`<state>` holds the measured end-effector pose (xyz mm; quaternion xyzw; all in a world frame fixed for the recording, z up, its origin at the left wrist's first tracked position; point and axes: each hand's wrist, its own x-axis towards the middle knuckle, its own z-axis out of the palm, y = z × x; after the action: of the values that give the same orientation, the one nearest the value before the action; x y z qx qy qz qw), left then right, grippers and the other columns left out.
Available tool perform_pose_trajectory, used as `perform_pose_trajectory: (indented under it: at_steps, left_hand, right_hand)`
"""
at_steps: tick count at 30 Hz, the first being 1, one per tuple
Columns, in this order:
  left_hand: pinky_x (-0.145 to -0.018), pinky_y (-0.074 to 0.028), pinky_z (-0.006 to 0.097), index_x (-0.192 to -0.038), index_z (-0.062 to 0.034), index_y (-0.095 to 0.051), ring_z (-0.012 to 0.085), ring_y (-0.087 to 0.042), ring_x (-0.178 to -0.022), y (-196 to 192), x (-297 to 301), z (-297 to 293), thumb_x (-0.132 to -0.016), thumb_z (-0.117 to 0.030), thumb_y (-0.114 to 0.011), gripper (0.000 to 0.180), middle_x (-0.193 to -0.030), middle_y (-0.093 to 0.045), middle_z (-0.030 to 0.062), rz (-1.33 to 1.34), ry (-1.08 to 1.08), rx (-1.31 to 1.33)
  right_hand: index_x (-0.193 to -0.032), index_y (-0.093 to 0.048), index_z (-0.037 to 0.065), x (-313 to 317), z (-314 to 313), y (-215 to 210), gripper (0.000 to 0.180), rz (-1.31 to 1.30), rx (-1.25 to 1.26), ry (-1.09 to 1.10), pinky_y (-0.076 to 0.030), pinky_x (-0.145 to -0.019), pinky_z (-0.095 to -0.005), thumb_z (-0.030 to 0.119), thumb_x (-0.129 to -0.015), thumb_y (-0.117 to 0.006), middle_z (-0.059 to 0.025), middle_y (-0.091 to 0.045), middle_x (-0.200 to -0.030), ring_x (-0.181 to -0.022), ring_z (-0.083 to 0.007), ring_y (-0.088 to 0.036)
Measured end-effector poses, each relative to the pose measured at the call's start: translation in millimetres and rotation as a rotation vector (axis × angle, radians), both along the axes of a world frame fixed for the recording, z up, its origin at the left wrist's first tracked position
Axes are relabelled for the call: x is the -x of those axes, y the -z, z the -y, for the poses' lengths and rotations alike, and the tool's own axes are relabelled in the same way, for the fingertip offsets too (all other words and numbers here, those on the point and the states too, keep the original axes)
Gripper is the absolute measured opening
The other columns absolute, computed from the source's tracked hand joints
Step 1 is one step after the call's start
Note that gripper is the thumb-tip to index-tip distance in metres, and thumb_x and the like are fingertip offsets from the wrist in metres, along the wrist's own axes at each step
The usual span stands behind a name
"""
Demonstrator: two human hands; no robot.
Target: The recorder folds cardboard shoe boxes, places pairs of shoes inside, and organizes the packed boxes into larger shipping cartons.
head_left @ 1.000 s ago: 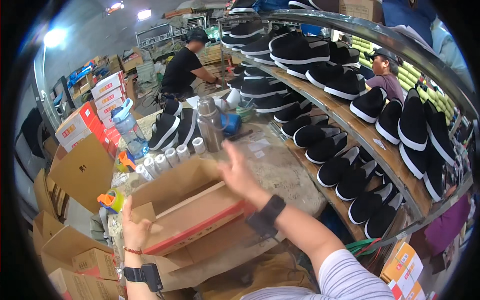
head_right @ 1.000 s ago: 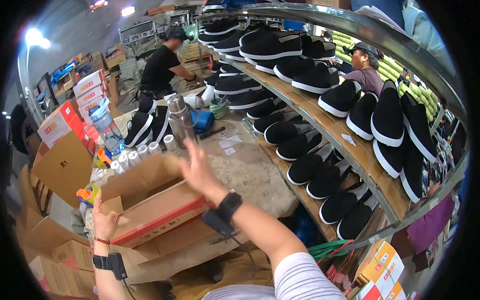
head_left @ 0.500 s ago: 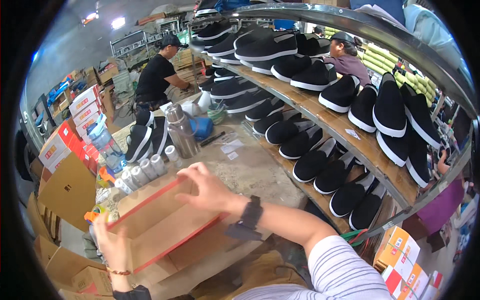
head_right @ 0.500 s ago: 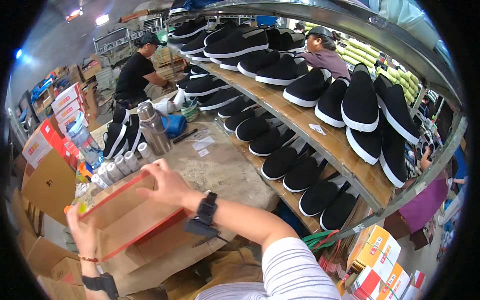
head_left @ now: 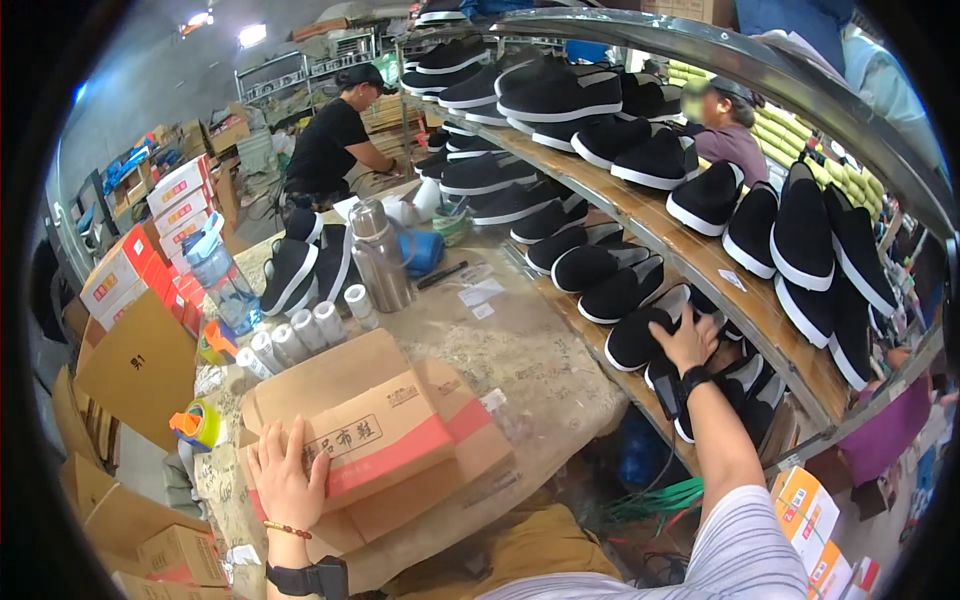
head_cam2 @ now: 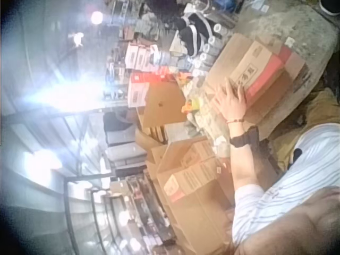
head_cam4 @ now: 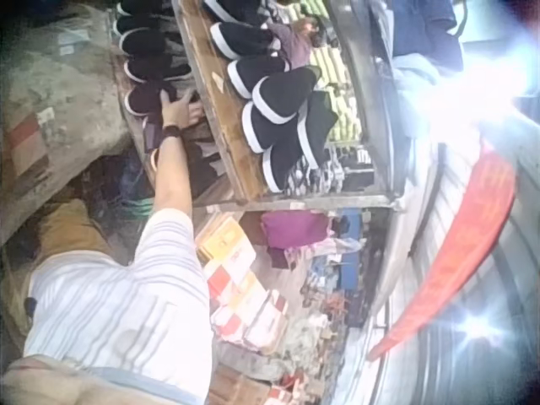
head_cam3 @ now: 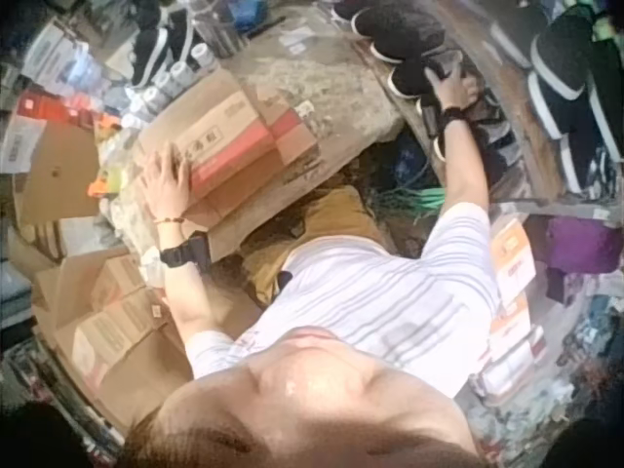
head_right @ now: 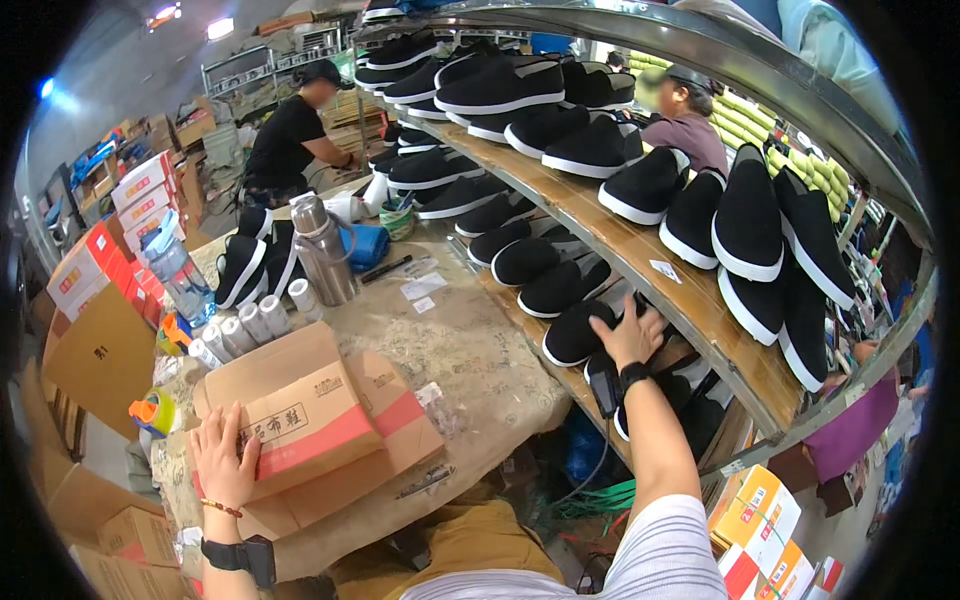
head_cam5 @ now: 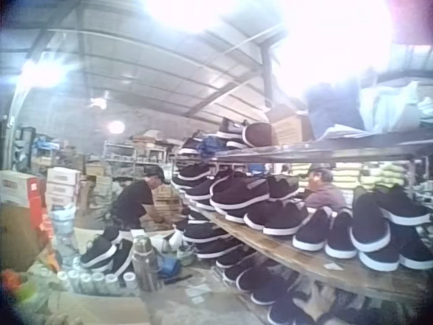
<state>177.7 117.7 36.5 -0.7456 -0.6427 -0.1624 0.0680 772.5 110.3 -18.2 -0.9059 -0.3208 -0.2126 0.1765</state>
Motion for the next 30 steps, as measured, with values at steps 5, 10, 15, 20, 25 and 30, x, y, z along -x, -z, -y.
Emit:
perform_pose_trajectory:
  at_steps: [5,10,15,20,25,30]
  left_hand:
    - [-0.109,-0.022,0.053,-0.133,-0.0158,-0.051,0.0351,-0.040,-0.125,1,0,-2,-0.080,-0.035,-0.065,0.058,-0.130,-0.046,0.0177,0.026,0.022,-0.037]
    - [-0.086,-0.035,0.041,-0.124,-0.0134,-0.061,0.0270,-0.047,-0.089,-24,-4,5,-0.067,-0.015,-0.075,0.059,-0.089,-0.050,0.0077,0.288,0.034,-0.211]
    - [-0.082,-0.031,0.042,-0.099,-0.0117,-0.071,0.0248,-0.049,-0.087,14,-8,38,-0.067,-0.015,-0.075,0.032,-0.085,-0.051,0.0067,0.027,0.007,-0.299]
    - [-0.091,-0.037,0.042,-0.115,-0.0099,-0.066,0.0275,-0.052,-0.102,7,-71,43,-0.074,-0.009,-0.069,0.041,-0.104,-0.059,0.0106,0.555,0.232,-0.173]
    - [-0.103,-0.037,0.035,-0.137,-0.0022,-0.044,0.0244,-0.052,-0.115,-28,-108,47,-0.080,0.004,-0.060,0.060,-0.119,-0.058,0.0101,1.486,0.468,0.134]
    - [-0.072,-0.051,0.035,-0.116,-0.0065,-0.064,0.0300,-0.061,-0.082,-51,-25,20,-0.067,0.006,-0.067,0.051,-0.095,-0.063,0.0144,0.427,0.346,-0.578]
  right_hand:
    - [-0.099,-0.066,0.007,-20,-3,19,0.042,-0.570,-0.269,-0.321,-0.043,-0.089,-0.0427,0.043,-0.076,-0.073,-0.0145,-0.067,-0.094,-0.092,-0.0308,-0.062]
    - [-0.106,-0.062,0.000,82,6,-18,0.027,-1.667,-1.067,-0.779,-0.052,-0.075,-0.0293,0.022,-0.092,-0.058,-0.0071,-0.067,-0.096,-0.082,-0.0178,-0.064]
    - [-0.109,-0.061,0.000,199,4,-37,0.028,-2.382,-1.063,-1.129,-0.052,-0.075,-0.0293,0.022,-0.092,-0.057,-0.0072,-0.066,-0.096,-0.084,-0.0183,-0.064]
    - [-0.111,-0.059,-0.001,274,2,-41,0.029,-2.591,-0.862,-1.270,-0.053,-0.076,-0.0292,0.022,-0.093,-0.055,-0.0072,-0.066,-0.097,-0.086,-0.0189,-0.064]
    - [-0.113,-0.058,-0.001,290,14,-41,0.030,-2.488,-0.806,-1.201,-0.053,-0.076,-0.0292,0.023,-0.094,-0.054,-0.0073,-0.065,-0.098,-0.087,-0.0194,-0.064]
    - [-0.115,-0.056,-0.001,307,22,-44,0.032,-2.334,-0.755,-1.018,-0.053,-0.076,-0.0291,0.023,-0.095,-0.052,-0.0073,-0.064,-0.098,-0.089,-0.0199,-0.064]
